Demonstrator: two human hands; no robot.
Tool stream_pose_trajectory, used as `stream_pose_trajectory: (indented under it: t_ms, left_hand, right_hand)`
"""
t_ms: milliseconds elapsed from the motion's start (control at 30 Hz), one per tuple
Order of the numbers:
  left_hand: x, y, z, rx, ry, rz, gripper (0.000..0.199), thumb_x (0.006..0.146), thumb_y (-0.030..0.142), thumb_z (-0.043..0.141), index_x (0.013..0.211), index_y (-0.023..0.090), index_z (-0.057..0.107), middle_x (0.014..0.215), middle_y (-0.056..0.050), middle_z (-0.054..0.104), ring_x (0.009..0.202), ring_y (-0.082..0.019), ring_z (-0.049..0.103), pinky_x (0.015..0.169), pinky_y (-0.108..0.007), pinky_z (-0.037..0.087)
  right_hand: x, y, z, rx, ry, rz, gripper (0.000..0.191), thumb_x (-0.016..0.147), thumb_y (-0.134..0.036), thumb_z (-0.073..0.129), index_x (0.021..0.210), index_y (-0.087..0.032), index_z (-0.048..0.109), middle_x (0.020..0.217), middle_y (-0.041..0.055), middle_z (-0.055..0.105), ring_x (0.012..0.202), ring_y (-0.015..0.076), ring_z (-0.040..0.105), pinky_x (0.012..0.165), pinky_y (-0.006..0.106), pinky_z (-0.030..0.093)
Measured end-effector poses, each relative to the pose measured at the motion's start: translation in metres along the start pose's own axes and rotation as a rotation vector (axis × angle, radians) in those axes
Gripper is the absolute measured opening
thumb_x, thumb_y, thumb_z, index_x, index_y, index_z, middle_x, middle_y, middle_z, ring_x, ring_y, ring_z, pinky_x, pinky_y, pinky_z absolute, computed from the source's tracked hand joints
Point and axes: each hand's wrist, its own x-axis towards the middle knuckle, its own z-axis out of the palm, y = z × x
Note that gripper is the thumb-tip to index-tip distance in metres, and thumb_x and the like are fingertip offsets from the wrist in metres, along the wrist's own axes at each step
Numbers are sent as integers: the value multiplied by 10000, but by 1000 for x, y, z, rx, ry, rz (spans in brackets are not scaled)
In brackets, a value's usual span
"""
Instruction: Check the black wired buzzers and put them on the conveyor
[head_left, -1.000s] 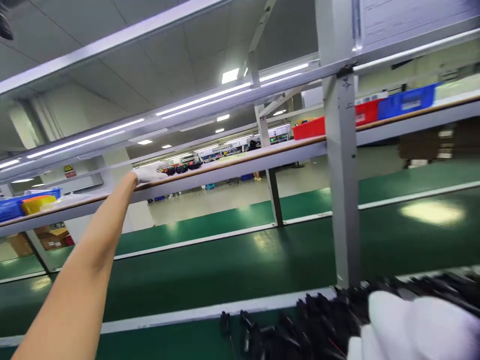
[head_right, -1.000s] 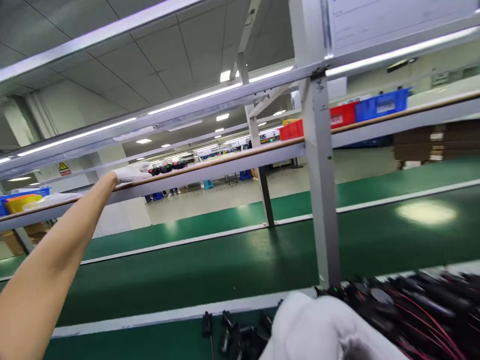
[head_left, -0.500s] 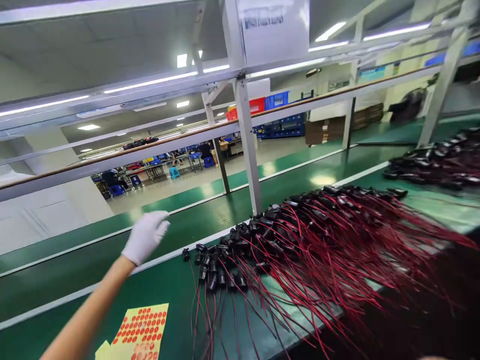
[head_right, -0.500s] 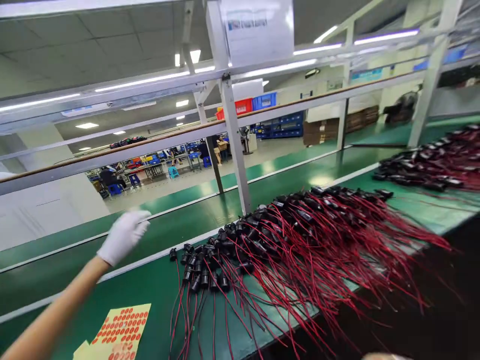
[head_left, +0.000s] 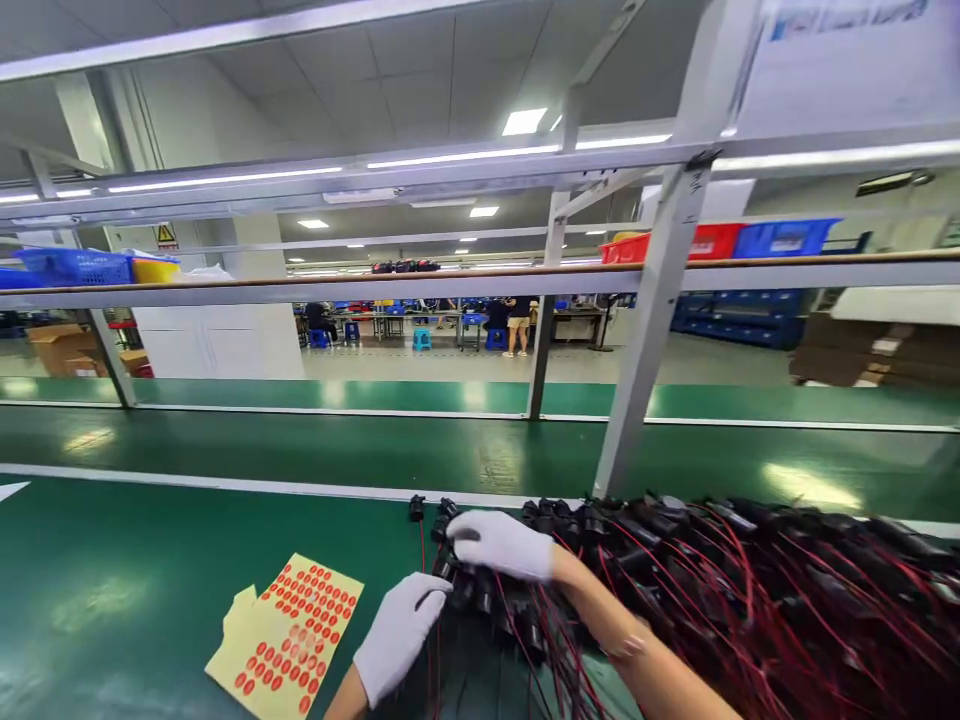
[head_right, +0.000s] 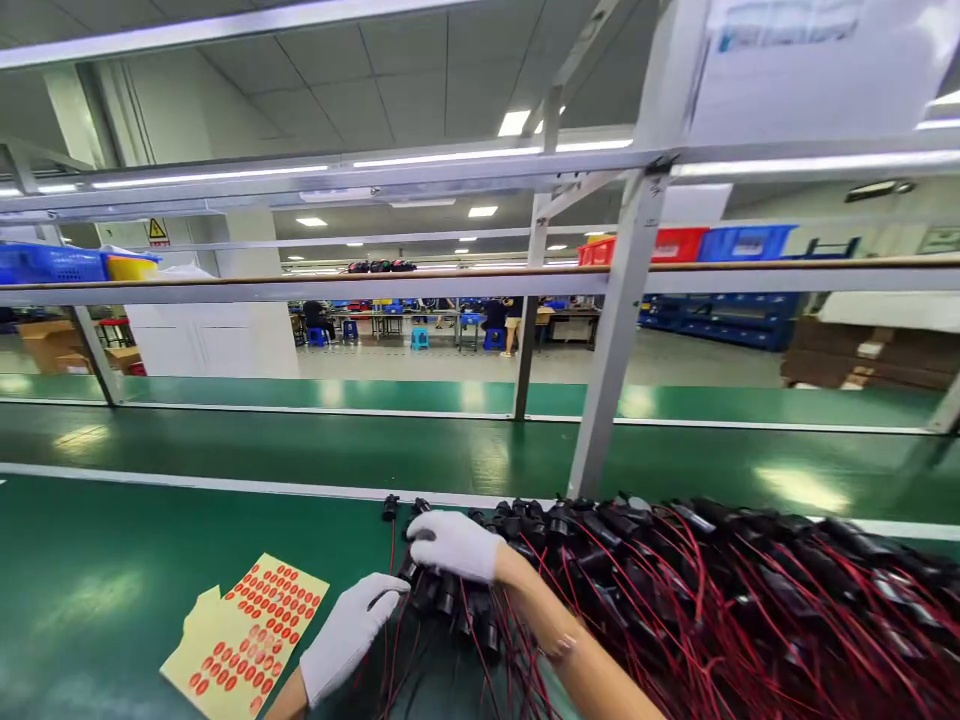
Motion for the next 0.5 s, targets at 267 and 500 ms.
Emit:
stream_pose_trajectory:
  t_ms: [267, 500]
  left_hand:
    - [9, -42, -34, -328, 26, -174, 473, 880, 618, 534, 1048, 233, 752, 1079, -80, 763, 1010, -257, 691, 962, -379, 523]
    - [3, 75, -95, -1396, -86, 9, 584, 813, 681, 631, 1250, 300, 707, 1164, -69, 701, 691, -166, 593, 619, -307, 529]
  right_hand:
    - [114, 53, 100, -66, -342, 133, 162, 971, -323, 649, 1063, -195, 685, 1120, 65, 700, 939, 188, 681, 844, 385, 582]
    - [101, 69, 92, -114, -299, 259, 267, 965, -353, 654, 1153, -163, 653, 1158, 67, 678, 1026, 232, 667, 907, 454, 550]
